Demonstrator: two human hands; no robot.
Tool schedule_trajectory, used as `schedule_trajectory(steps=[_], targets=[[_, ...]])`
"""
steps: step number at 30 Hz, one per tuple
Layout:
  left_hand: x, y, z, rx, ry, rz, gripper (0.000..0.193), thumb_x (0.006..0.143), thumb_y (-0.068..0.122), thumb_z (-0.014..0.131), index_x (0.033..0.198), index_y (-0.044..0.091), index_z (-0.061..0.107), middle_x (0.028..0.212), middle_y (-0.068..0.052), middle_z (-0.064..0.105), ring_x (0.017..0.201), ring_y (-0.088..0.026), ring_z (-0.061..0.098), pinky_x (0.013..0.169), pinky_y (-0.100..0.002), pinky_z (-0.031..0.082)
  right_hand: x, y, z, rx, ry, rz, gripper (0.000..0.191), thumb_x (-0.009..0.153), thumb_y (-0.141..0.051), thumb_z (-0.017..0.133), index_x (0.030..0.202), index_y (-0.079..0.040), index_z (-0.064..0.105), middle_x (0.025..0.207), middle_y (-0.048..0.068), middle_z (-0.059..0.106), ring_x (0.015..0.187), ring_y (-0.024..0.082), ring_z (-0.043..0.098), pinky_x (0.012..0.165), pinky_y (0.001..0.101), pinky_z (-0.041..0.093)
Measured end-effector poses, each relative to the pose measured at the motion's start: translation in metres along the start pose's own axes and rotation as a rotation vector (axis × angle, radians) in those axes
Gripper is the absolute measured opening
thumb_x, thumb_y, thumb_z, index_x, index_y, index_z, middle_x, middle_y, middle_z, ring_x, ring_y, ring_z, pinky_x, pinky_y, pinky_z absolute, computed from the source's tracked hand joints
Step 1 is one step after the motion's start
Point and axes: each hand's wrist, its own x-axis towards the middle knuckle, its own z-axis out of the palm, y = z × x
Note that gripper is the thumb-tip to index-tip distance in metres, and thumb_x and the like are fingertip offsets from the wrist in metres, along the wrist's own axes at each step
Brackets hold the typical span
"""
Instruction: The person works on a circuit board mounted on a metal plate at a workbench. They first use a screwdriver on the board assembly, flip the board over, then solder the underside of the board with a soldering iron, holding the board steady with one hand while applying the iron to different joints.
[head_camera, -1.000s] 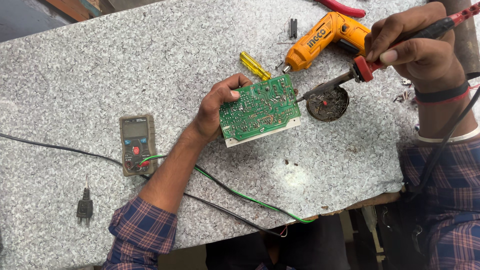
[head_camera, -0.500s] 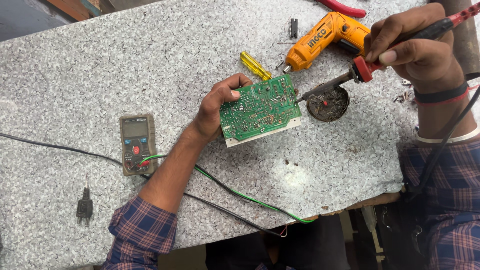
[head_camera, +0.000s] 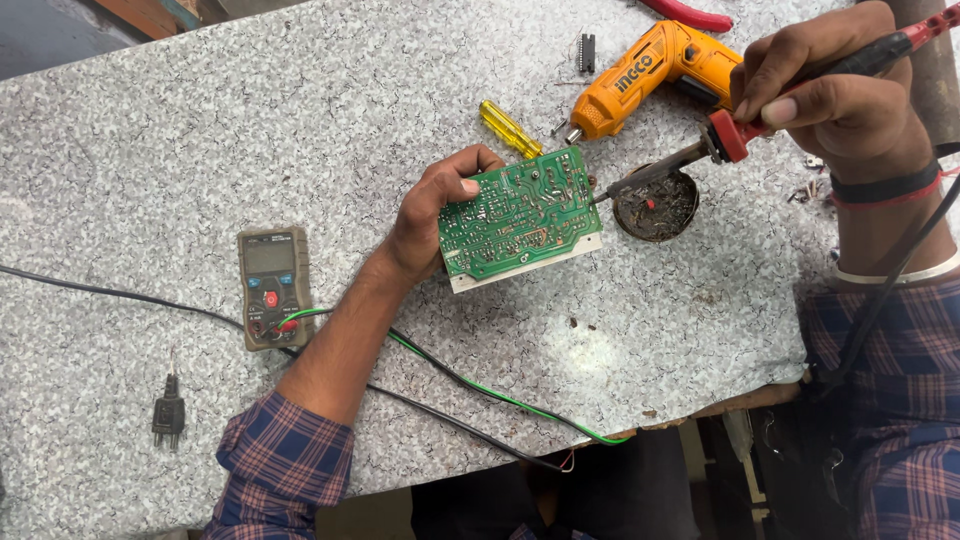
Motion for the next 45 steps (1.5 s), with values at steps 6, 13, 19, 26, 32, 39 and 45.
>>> schedule_trajectory(steps=[6, 13, 19, 26, 32, 39, 45], targets=[[0.0, 0.0, -0.0001, 0.003, 0.005, -0.001, 0.034, 0.087, 0.031, 0.051, 0.104, 0.002, 0.052, 0.087, -0.003, 0.056, 0.073, -0.009, 0.055, 0.062, -0.026, 0.05, -0.0003, 0.0001, -0.0006, 0.007, 0.002, 0.007, 0.018, 0.068, -0.003, 0.061, 0.083, 0.007, 0.067, 0.068, 0.018, 0.066, 0.06, 0.019, 0.057, 0.054, 0.0256, 0.048], [0.0005, -0.0002, 0.0, -0.004, 0.0, -0.004, 0.035, 0.087, 0.031, 0.052, 0.104, 0.001, 0.052, 0.088, -0.004, 0.056, 0.074, -0.01, 0.055, 0.063, -0.026, 0.05, -0.0015, -0.0022, 0.0028, -0.005, 0.019, 0.004, 0.018, 0.07, -0.003, 0.062, 0.083, 0.008, 0.066, 0.069, 0.019, 0.065, 0.062, 0.02, 0.058, 0.056, 0.0267, 0.048], [0.0005, 0.0001, 0.0001, 0.001, 0.018, -0.007, 0.036, 0.085, 0.032, 0.051, 0.104, 0.001, 0.052, 0.087, -0.004, 0.058, 0.073, -0.009, 0.057, 0.063, -0.026, 0.052, 0.0009, -0.0022, 0.0011, -0.016, 0.012, -0.002, 0.017, 0.07, -0.004, 0.061, 0.083, 0.007, 0.066, 0.069, 0.018, 0.066, 0.061, 0.02, 0.059, 0.056, 0.0263, 0.051], [0.0008, 0.0008, 0.0001, 0.034, 0.01, 0.001, 0.036, 0.086, 0.033, 0.051, 0.103, 0.002, 0.052, 0.086, -0.003, 0.056, 0.072, -0.009, 0.056, 0.061, -0.026, 0.051, 0.0023, -0.0018, 0.0032, -0.052, 0.026, -0.06, 0.018, 0.071, -0.005, 0.06, 0.084, 0.007, 0.064, 0.072, 0.019, 0.065, 0.059, 0.02, 0.06, 0.057, 0.0269, 0.051], [0.0004, 0.0006, 0.0008, 0.039, 0.009, 0.002, 0.035, 0.086, 0.033, 0.051, 0.104, 0.003, 0.052, 0.087, -0.003, 0.056, 0.073, -0.009, 0.055, 0.061, -0.026, 0.051, 0.0037, -0.0059, 0.0072, -0.054, 0.056, 0.004, 0.018, 0.073, -0.004, 0.061, 0.087, 0.008, 0.066, 0.071, 0.018, 0.065, 0.06, 0.019, 0.058, 0.056, 0.0263, 0.05], [-0.0006, 0.0012, 0.0011, 0.023, 0.006, -0.003, 0.034, 0.087, 0.032, 0.051, 0.104, 0.002, 0.051, 0.087, -0.003, 0.055, 0.074, -0.009, 0.055, 0.063, -0.026, 0.051, 0.0028, -0.0056, 0.0071, -0.051, 0.035, 0.007, 0.019, 0.073, -0.004, 0.062, 0.087, 0.008, 0.066, 0.073, 0.018, 0.065, 0.061, 0.019, 0.059, 0.056, 0.0256, 0.051], [-0.0008, 0.0018, 0.0018, 0.023, 0.008, -0.008, 0.035, 0.087, 0.032, 0.05, 0.104, 0.002, 0.052, 0.088, -0.003, 0.055, 0.075, -0.01, 0.054, 0.064, -0.027, 0.05, 0.0031, -0.0017, 0.0022, -0.098, 0.001, -0.023, 0.017, 0.073, -0.004, 0.062, 0.085, 0.007, 0.065, 0.075, 0.018, 0.065, 0.059, 0.019, 0.062, 0.056, 0.0257, 0.051]])
